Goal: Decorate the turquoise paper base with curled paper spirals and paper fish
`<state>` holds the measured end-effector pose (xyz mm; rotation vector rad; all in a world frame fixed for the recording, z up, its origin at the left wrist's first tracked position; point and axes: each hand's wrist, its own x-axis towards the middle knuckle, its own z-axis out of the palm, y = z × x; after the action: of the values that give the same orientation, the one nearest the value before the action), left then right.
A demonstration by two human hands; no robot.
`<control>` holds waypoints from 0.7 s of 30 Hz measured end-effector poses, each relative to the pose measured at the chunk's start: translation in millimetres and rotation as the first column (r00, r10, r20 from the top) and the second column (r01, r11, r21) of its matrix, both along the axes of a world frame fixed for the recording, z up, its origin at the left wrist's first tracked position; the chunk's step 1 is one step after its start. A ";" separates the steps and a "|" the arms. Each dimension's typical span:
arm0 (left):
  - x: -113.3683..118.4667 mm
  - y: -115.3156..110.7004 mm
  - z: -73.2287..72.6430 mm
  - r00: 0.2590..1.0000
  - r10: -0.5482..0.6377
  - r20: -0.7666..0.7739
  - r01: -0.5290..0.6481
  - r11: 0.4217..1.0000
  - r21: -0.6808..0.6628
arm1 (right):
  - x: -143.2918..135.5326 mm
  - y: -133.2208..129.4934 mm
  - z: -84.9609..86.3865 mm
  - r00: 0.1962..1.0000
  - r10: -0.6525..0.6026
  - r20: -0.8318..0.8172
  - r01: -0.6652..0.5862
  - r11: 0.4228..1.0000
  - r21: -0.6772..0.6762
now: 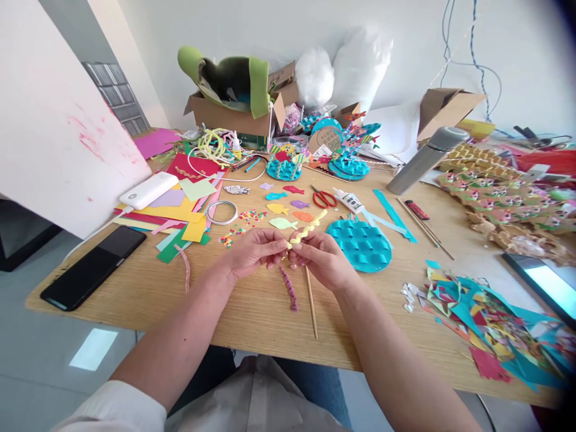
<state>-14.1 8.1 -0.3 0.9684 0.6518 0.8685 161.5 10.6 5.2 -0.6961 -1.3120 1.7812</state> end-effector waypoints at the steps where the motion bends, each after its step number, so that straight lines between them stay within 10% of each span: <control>1: 0.6 0.1 -1.0 1.000 -0.004 0.028 0.004 1.000 -0.015 | -0.9 -0.5 0.7 1.000 0.010 -0.018 -0.010 1.000 -0.023; 21: 19.8 -4.6 -4.9 0.994 0.104 -0.018 -0.104 0.994 -0.015 | -7.4 -2.0 -2.5 0.995 -0.058 -0.075 0.049 0.992 -0.113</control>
<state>5.7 3.4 -5.2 0.9345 0.7277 0.9465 154.1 8.6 2.7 -0.7081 -1.1390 1.8306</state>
